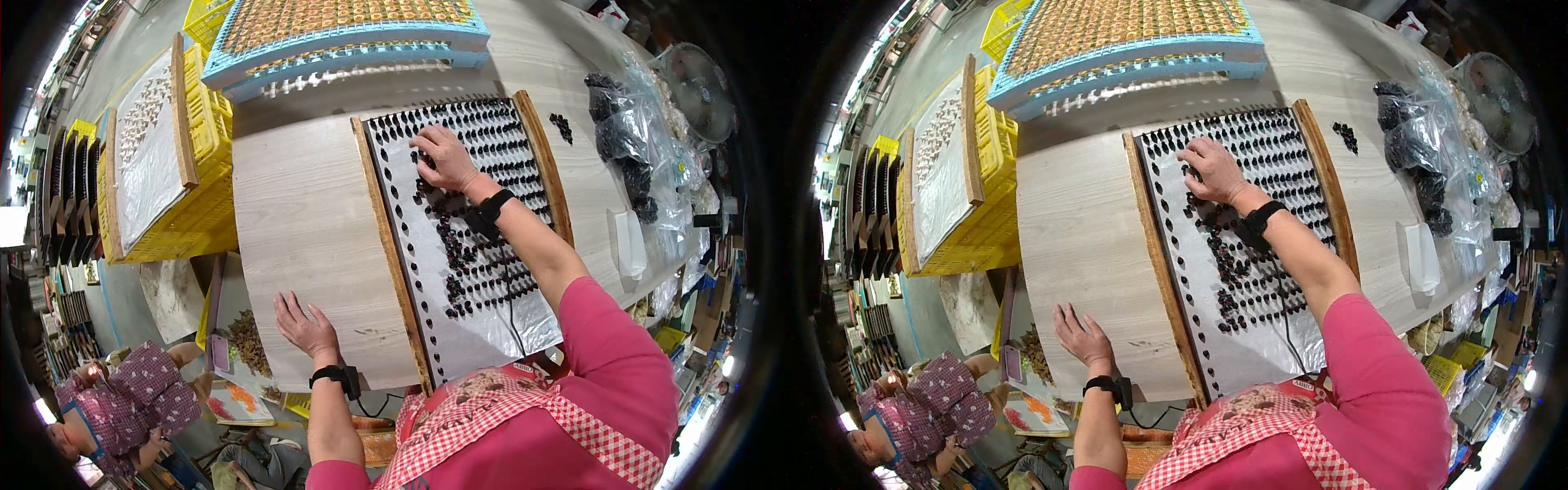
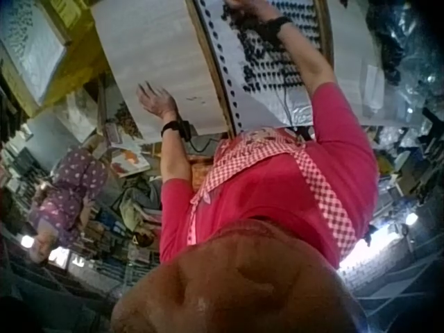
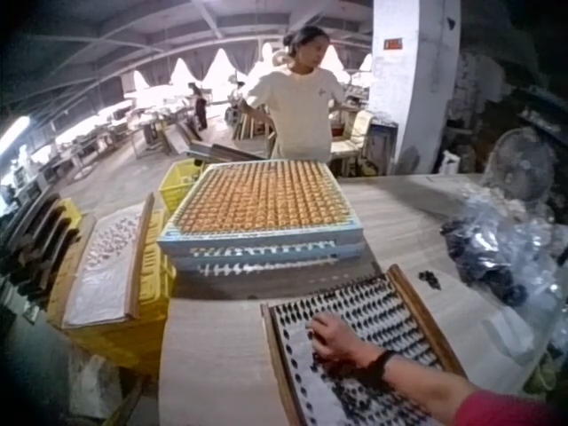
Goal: The person is placing small black plastic components into a wooden alignment jig and then transferring them to plastic bags.
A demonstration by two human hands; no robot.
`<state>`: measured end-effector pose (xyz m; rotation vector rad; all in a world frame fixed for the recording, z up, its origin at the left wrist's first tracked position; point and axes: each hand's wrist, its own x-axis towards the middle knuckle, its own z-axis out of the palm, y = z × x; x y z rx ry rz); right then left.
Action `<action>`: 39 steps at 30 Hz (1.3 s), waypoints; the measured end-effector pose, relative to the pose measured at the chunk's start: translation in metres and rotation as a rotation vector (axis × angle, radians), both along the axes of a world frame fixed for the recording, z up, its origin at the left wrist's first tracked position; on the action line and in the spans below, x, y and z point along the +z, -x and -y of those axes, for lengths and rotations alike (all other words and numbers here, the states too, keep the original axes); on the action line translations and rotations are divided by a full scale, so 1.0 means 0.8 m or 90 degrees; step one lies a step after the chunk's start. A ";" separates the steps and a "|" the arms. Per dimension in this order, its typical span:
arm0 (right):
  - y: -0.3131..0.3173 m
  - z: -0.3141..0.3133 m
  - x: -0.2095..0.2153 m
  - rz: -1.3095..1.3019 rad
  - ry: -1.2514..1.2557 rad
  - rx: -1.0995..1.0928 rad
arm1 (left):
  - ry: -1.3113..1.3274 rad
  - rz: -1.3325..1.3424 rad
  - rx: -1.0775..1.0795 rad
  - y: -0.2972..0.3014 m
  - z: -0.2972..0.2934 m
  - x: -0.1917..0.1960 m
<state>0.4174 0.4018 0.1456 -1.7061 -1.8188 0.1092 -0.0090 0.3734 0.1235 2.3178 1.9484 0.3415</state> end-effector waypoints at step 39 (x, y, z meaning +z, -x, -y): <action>-0.021 0.110 0.002 0.111 0.086 -0.125 | -0.023 -0.005 -0.013 0.002 0.000 -0.002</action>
